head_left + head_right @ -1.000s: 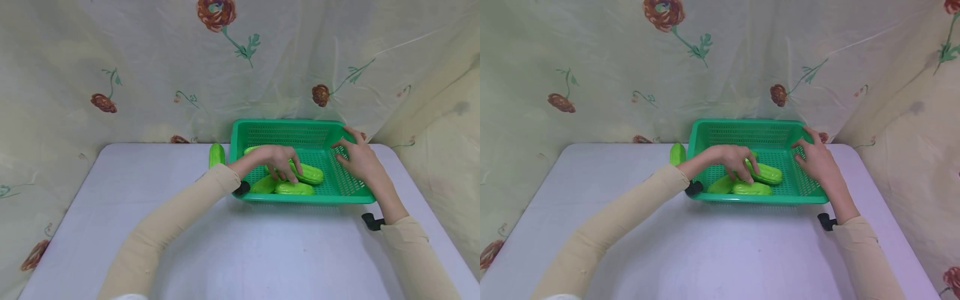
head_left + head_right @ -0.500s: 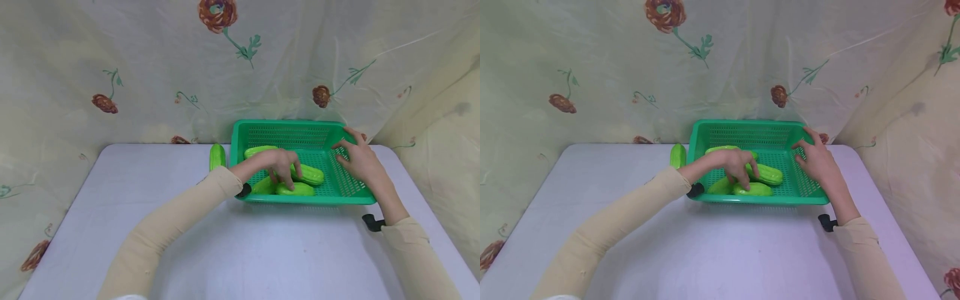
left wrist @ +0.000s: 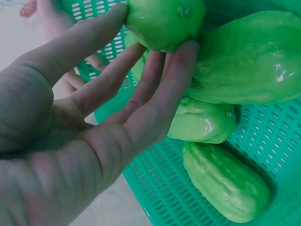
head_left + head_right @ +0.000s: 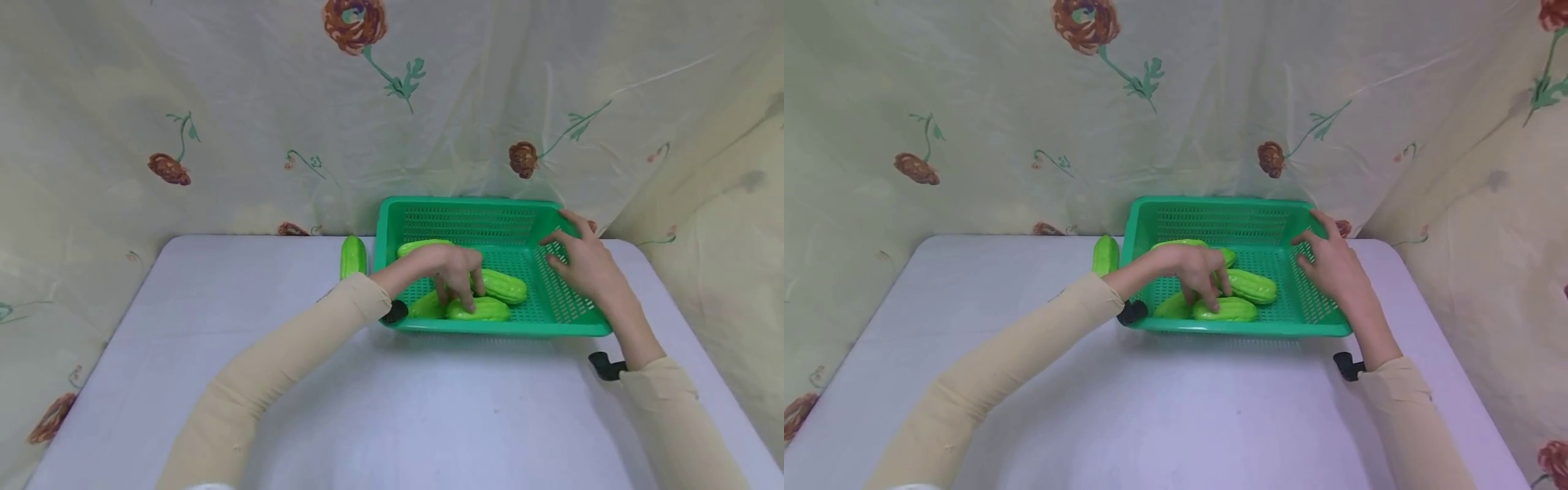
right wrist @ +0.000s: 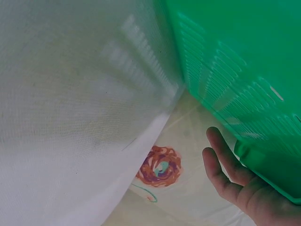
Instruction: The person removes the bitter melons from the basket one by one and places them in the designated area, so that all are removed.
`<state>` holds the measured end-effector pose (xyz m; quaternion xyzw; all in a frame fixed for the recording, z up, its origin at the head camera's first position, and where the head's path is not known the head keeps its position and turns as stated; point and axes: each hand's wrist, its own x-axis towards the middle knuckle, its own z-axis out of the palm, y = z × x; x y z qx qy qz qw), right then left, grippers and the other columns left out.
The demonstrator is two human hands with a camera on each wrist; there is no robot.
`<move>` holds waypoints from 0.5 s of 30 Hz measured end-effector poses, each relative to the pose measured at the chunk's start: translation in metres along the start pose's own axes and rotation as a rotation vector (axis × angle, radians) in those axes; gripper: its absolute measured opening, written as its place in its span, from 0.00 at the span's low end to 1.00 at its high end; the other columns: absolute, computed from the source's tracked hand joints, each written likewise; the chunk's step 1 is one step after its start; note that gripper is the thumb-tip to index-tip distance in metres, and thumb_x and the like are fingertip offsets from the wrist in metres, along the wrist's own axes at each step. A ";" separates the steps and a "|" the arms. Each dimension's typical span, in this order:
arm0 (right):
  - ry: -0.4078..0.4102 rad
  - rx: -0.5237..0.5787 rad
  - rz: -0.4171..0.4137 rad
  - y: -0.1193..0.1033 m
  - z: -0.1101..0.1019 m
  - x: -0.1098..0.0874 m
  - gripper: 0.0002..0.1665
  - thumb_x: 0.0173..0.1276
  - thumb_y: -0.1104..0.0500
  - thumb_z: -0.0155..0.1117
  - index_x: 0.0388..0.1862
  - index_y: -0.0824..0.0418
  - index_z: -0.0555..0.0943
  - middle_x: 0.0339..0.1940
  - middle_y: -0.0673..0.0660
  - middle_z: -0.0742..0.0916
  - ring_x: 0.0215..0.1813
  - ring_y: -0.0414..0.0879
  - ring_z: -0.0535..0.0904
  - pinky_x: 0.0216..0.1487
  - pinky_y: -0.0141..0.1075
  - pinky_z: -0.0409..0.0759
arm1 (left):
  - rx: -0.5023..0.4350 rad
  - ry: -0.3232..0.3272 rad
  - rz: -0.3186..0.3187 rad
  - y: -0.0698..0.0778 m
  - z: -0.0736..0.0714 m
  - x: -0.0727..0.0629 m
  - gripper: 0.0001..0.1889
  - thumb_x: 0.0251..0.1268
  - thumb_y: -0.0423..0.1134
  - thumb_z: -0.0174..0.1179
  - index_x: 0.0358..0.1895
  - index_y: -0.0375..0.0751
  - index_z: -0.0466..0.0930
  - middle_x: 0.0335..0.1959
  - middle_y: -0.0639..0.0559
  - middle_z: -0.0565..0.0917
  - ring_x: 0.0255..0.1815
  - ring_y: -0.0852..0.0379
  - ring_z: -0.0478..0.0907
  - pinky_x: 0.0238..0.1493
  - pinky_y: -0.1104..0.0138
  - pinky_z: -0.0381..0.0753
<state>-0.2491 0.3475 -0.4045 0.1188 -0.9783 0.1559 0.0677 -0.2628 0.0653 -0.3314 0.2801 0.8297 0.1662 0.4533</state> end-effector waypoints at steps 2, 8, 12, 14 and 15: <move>0.004 0.002 -0.002 0.000 0.001 0.000 0.16 0.77 0.63 0.66 0.60 0.65 0.85 0.88 0.72 0.58 0.75 0.85 0.66 0.63 0.82 0.71 | -0.006 -0.003 0.000 -0.001 0.000 -0.001 0.30 0.77 0.38 0.68 0.79 0.44 0.74 0.84 0.46 0.68 0.62 0.51 0.85 0.56 0.64 0.92; 0.006 0.000 -0.003 -0.001 0.001 0.000 0.16 0.77 0.63 0.67 0.60 0.64 0.85 0.88 0.72 0.58 0.75 0.86 0.65 0.63 0.82 0.70 | -0.027 0.002 0.026 -0.007 -0.001 -0.003 0.30 0.78 0.38 0.66 0.80 0.42 0.72 0.86 0.47 0.67 0.68 0.48 0.84 0.57 0.64 0.92; 0.003 -0.002 0.000 -0.001 0.001 0.000 0.16 0.77 0.63 0.66 0.60 0.65 0.85 0.88 0.72 0.58 0.76 0.86 0.64 0.61 0.82 0.71 | -0.076 0.007 0.037 -0.011 -0.002 -0.005 0.31 0.79 0.38 0.66 0.80 0.42 0.71 0.86 0.47 0.65 0.55 0.53 0.85 0.56 0.63 0.92; 0.002 -0.003 0.001 -0.001 0.001 0.000 0.16 0.77 0.63 0.66 0.60 0.65 0.85 0.88 0.72 0.57 0.76 0.86 0.64 0.61 0.82 0.71 | -0.107 0.008 0.047 -0.013 -0.002 -0.006 0.31 0.79 0.38 0.66 0.80 0.42 0.71 0.87 0.47 0.64 0.47 0.56 0.83 0.57 0.62 0.92; 0.000 -0.003 0.001 -0.001 0.002 0.000 0.16 0.77 0.63 0.66 0.60 0.65 0.85 0.88 0.72 0.57 0.77 0.86 0.63 0.61 0.82 0.72 | -0.124 0.007 0.049 -0.014 -0.003 -0.007 0.30 0.79 0.38 0.66 0.80 0.42 0.71 0.87 0.48 0.63 0.44 0.56 0.82 0.57 0.62 0.92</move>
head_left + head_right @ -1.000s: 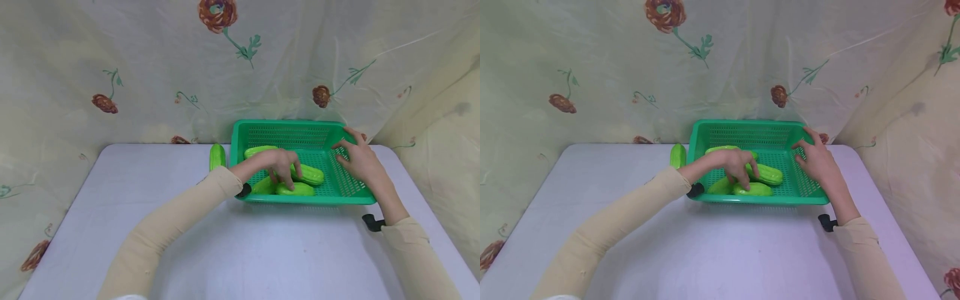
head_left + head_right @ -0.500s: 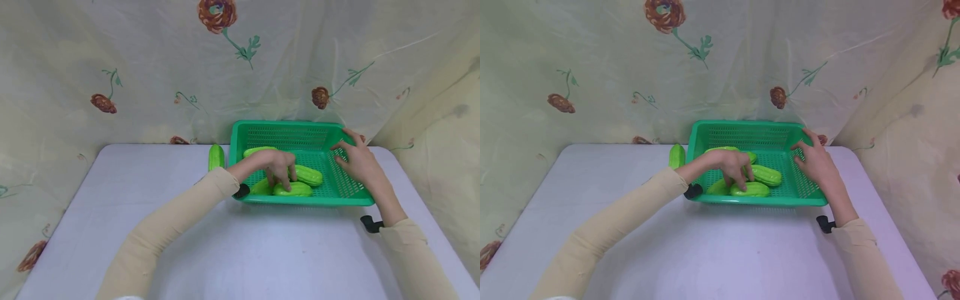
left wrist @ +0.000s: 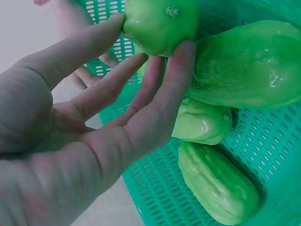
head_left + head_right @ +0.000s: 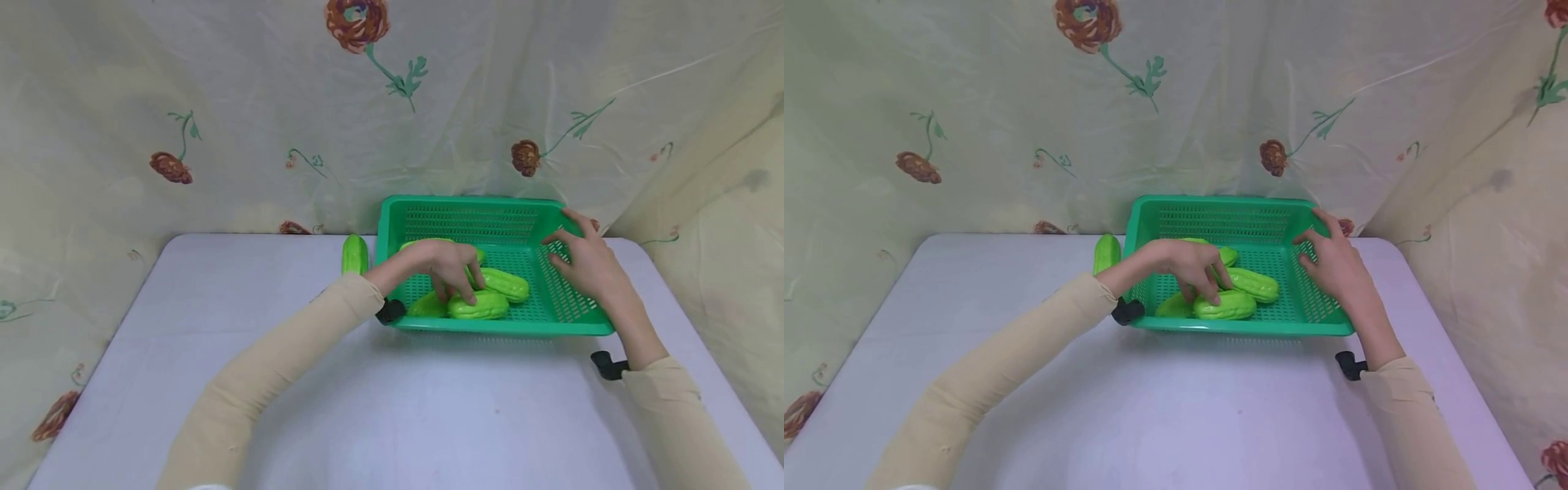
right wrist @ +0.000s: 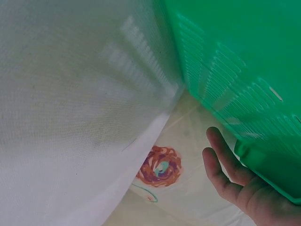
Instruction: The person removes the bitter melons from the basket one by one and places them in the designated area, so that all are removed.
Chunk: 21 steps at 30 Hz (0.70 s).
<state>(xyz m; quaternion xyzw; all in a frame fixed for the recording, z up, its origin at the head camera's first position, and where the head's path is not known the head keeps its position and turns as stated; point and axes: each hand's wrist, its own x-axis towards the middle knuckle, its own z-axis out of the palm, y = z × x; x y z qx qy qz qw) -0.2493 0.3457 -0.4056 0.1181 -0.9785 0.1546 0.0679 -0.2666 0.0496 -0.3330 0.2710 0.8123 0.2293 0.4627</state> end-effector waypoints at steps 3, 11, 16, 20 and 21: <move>-0.001 0.001 -0.003 0.000 0.000 0.000 0.16 0.77 0.64 0.66 0.60 0.65 0.85 0.88 0.73 0.57 0.77 0.86 0.63 0.61 0.82 0.71 | -0.048 -0.004 0.017 -0.003 0.000 -0.003 0.29 0.79 0.37 0.66 0.80 0.42 0.73 0.87 0.49 0.64 0.45 0.57 0.82 0.58 0.61 0.92; 0.004 -0.003 -0.003 0.001 0.000 0.001 0.16 0.78 0.63 0.66 0.61 0.65 0.85 0.89 0.72 0.57 0.73 0.86 0.68 0.62 0.81 0.72 | -0.122 -0.008 0.060 -0.011 -0.002 -0.009 0.27 0.80 0.37 0.65 0.78 0.44 0.75 0.81 0.45 0.74 0.49 0.58 0.81 0.57 0.62 0.92; -0.006 0.001 0.004 0.002 -0.001 0.001 0.17 0.78 0.63 0.65 0.62 0.65 0.84 0.89 0.71 0.57 0.74 0.85 0.67 0.63 0.81 0.71 | -0.158 0.006 0.125 -0.018 -0.003 -0.015 0.26 0.79 0.36 0.65 0.77 0.43 0.76 0.76 0.45 0.79 0.55 0.58 0.83 0.57 0.61 0.92; -0.013 0.003 0.007 0.002 -0.001 0.001 0.17 0.78 0.62 0.64 0.62 0.65 0.84 0.89 0.71 0.56 0.74 0.85 0.67 0.63 0.82 0.71 | -0.196 0.006 0.183 -0.024 -0.006 -0.023 0.26 0.80 0.37 0.64 0.77 0.42 0.76 0.62 0.48 0.83 0.43 0.57 0.74 0.59 0.59 0.92; -0.012 0.002 0.008 0.002 0.000 0.000 0.17 0.78 0.62 0.65 0.62 0.65 0.84 0.89 0.71 0.56 0.74 0.85 0.67 0.63 0.82 0.71 | -0.207 0.006 0.196 -0.026 -0.006 -0.025 0.26 0.80 0.37 0.64 0.77 0.42 0.76 0.60 0.49 0.82 0.41 0.57 0.72 0.59 0.58 0.92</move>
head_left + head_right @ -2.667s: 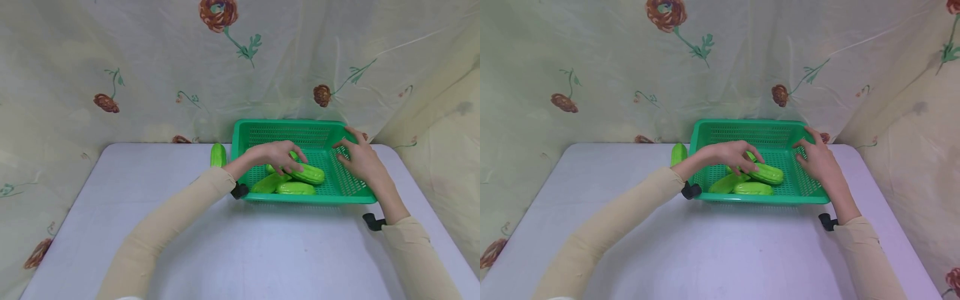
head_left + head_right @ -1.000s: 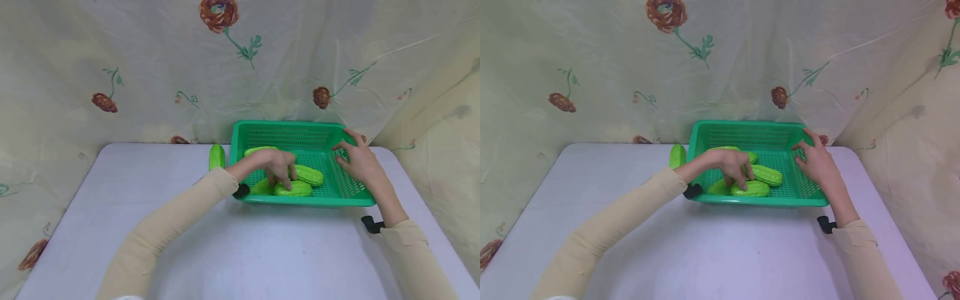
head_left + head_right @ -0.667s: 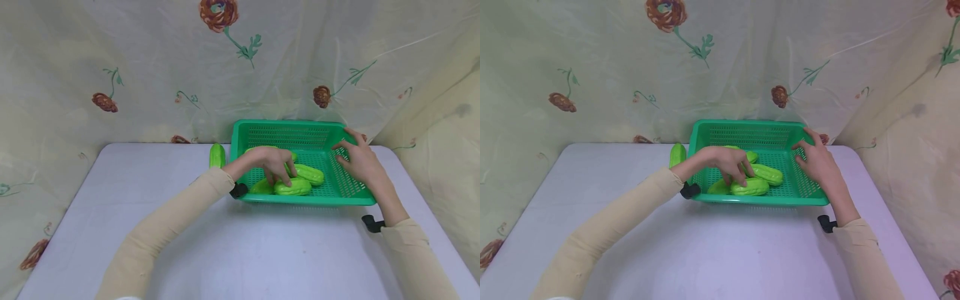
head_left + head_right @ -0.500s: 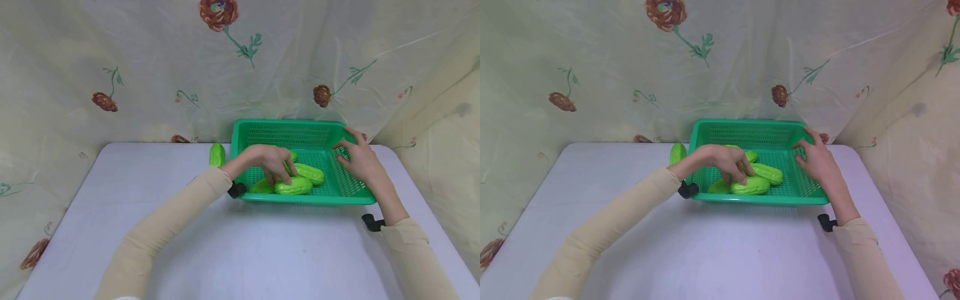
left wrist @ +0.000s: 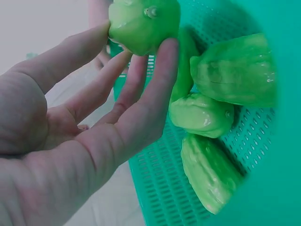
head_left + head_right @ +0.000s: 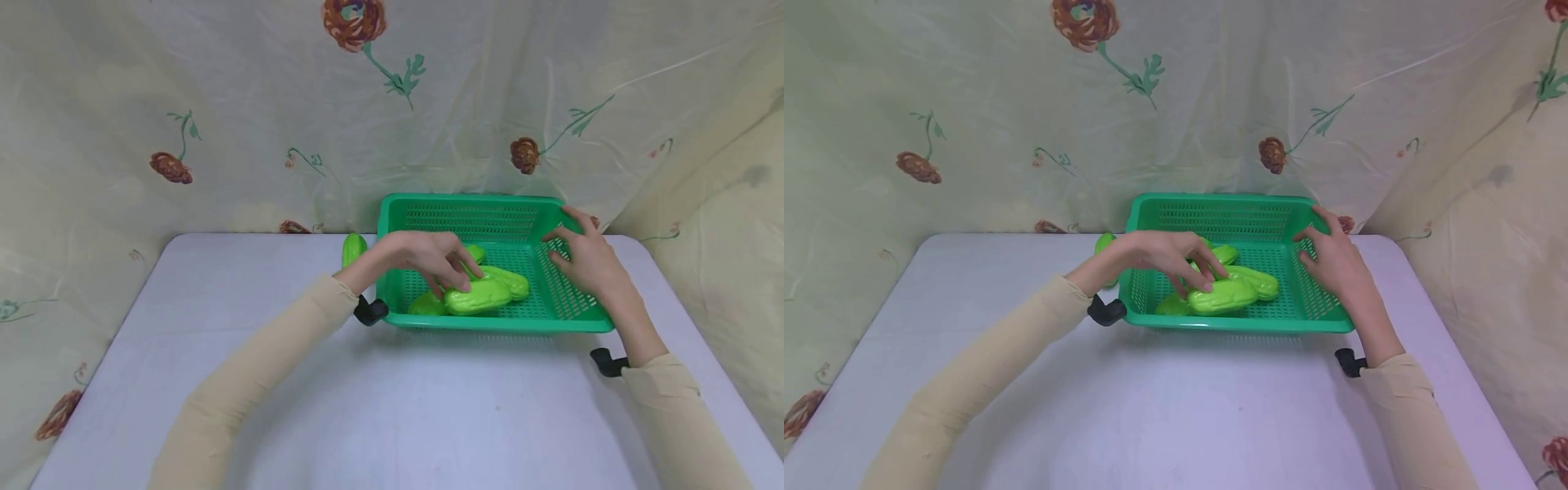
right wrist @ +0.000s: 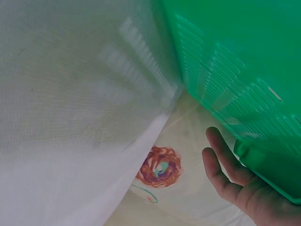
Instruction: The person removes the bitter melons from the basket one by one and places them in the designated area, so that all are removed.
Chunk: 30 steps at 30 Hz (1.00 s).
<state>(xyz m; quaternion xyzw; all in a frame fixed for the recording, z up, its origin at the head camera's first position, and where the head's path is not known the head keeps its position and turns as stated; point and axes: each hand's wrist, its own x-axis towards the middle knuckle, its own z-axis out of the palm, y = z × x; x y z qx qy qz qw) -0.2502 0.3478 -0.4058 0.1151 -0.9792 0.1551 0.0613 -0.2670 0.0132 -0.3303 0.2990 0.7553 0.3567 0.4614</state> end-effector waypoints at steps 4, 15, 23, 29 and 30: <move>0.010 -0.005 -0.008 0.000 0.000 0.000 0.16 0.78 0.62 0.65 0.61 0.65 0.84 0.89 0.72 0.56 0.73 0.87 0.67 0.62 0.82 0.71 | -0.037 0.010 0.048 -0.007 -0.003 -0.010 0.25 0.80 0.37 0.64 0.76 0.42 0.77 0.62 0.49 0.82 0.48 0.59 0.79 0.60 0.56 0.92; -0.005 0.014 0.016 -0.002 0.001 0.002 0.17 0.78 0.62 0.64 0.62 0.64 0.84 0.90 0.70 0.55 0.77 0.85 0.63 0.64 0.81 0.71 | -0.156 0.043 0.145 -0.025 -0.005 -0.029 0.25 0.79 0.36 0.65 0.75 0.41 0.78 0.72 0.46 0.79 0.58 0.54 0.83 0.65 0.51 0.90; 0.011 0.011 -0.002 0.000 0.001 0.001 0.15 0.78 0.63 0.66 0.60 0.65 0.85 0.89 0.72 0.57 0.77 0.86 0.63 0.63 0.82 0.70 | -0.214 0.087 0.168 -0.039 -0.001 -0.043 0.24 0.79 0.38 0.66 0.74 0.46 0.80 0.79 0.53 0.77 0.70 0.53 0.79 0.64 0.56 0.90; -0.003 0.014 0.009 -0.001 0.001 0.000 0.16 0.78 0.63 0.65 0.62 0.64 0.84 0.89 0.71 0.56 0.76 0.86 0.64 0.65 0.82 0.70 | -0.243 0.143 0.180 -0.048 0.002 -0.056 0.24 0.79 0.39 0.66 0.75 0.49 0.80 0.79 0.54 0.76 0.74 0.51 0.78 0.64 0.54 0.90; -0.004 0.012 0.008 -0.001 0.001 0.000 0.17 0.78 0.63 0.65 0.62 0.64 0.84 0.89 0.71 0.56 0.75 0.86 0.65 0.65 0.82 0.70 | -0.250 0.150 0.184 -0.049 0.002 -0.058 0.24 0.79 0.39 0.66 0.75 0.48 0.79 0.79 0.53 0.75 0.75 0.51 0.77 0.64 0.54 0.90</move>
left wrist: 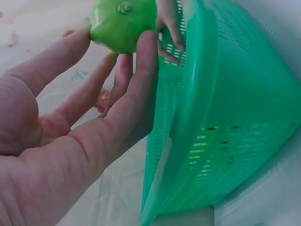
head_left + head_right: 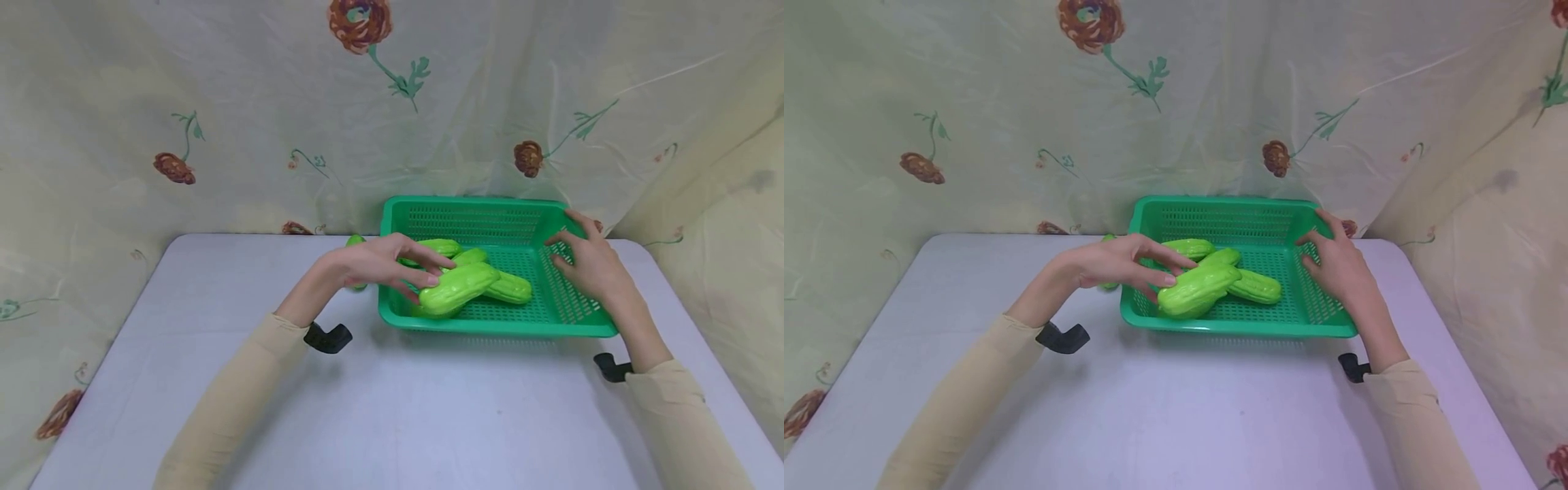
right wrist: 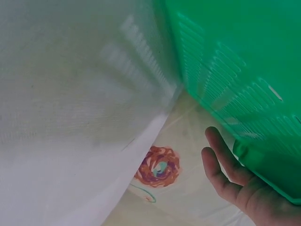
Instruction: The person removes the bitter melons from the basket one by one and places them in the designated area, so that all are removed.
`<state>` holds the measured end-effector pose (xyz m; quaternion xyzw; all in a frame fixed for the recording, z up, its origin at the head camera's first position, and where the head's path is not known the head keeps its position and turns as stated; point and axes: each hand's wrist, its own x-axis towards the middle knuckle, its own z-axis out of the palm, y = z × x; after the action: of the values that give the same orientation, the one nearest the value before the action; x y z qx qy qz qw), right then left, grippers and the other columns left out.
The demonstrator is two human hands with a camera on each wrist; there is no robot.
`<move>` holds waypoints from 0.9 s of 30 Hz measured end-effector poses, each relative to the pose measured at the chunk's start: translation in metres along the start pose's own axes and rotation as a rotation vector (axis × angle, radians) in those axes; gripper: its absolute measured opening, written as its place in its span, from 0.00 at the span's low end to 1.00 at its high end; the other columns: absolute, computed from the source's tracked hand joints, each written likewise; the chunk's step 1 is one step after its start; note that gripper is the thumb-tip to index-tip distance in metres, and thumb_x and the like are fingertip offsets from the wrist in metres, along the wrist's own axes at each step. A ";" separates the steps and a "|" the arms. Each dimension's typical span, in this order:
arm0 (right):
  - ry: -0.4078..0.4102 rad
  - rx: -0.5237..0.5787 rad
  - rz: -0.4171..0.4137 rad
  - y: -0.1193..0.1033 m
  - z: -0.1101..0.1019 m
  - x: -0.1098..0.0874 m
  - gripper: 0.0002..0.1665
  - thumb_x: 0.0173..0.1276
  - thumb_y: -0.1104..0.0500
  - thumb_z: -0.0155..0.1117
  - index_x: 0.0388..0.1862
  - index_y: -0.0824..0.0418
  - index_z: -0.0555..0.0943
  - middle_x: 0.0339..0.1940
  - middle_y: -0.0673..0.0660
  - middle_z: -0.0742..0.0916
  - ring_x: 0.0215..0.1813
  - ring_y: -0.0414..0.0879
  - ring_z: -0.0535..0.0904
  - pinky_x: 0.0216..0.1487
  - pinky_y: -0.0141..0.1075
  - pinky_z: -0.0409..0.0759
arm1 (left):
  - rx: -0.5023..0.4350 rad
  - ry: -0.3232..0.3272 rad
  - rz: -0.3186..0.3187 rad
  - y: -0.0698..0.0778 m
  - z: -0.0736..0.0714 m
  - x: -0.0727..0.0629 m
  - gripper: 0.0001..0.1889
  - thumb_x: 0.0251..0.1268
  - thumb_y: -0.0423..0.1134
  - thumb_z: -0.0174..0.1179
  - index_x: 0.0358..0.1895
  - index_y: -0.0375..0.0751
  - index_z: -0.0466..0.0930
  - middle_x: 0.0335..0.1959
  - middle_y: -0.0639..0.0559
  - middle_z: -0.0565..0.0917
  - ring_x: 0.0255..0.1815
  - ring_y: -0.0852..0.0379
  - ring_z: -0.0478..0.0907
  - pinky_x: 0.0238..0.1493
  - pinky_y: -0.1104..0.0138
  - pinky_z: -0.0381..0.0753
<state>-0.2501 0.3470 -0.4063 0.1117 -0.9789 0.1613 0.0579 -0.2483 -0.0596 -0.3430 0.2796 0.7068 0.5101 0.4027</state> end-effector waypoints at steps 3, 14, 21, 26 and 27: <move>-0.002 -0.001 0.000 -0.001 0.000 0.000 0.17 0.78 0.62 0.65 0.62 0.64 0.84 0.89 0.71 0.55 0.73 0.86 0.67 0.64 0.81 0.72 | -0.008 0.026 0.016 -0.003 -0.002 -0.007 0.25 0.80 0.38 0.65 0.76 0.47 0.78 0.80 0.52 0.74 0.79 0.50 0.74 0.63 0.55 0.91; 0.005 -0.007 -0.002 -0.003 -0.001 -0.001 0.16 0.78 0.63 0.65 0.61 0.65 0.84 0.89 0.72 0.56 0.71 0.86 0.69 0.61 0.80 0.73 | -0.087 0.198 0.032 -0.021 -0.031 -0.053 0.25 0.81 0.39 0.63 0.77 0.50 0.77 0.77 0.50 0.76 0.73 0.48 0.79 0.69 0.49 0.87; 0.010 -0.010 -0.008 -0.003 0.000 -0.001 0.16 0.78 0.63 0.65 0.61 0.65 0.85 0.89 0.72 0.57 0.69 0.87 0.71 0.60 0.80 0.73 | -0.193 0.377 0.055 -0.038 -0.058 -0.086 0.27 0.84 0.36 0.57 0.82 0.45 0.69 0.75 0.46 0.78 0.64 0.54 0.85 0.71 0.50 0.86; 0.013 -0.021 -0.008 -0.002 0.001 -0.001 0.16 0.78 0.63 0.66 0.61 0.65 0.85 0.89 0.72 0.57 0.69 0.86 0.72 0.60 0.79 0.75 | -0.283 0.498 0.032 -0.055 -0.068 -0.100 0.30 0.86 0.39 0.56 0.85 0.44 0.63 0.69 0.47 0.78 0.59 0.57 0.88 0.67 0.58 0.88; 0.015 -0.023 -0.010 -0.002 0.001 0.000 0.16 0.78 0.62 0.66 0.61 0.65 0.85 0.89 0.72 0.57 0.69 0.86 0.72 0.60 0.80 0.74 | -0.298 0.520 0.024 -0.058 -0.070 -0.103 0.30 0.86 0.39 0.56 0.85 0.43 0.62 0.68 0.47 0.77 0.59 0.57 0.88 0.65 0.61 0.89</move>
<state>-0.2493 0.3454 -0.4067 0.1149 -0.9796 0.1503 0.0674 -0.2535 -0.1957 -0.3583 0.0856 0.7001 0.6675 0.2388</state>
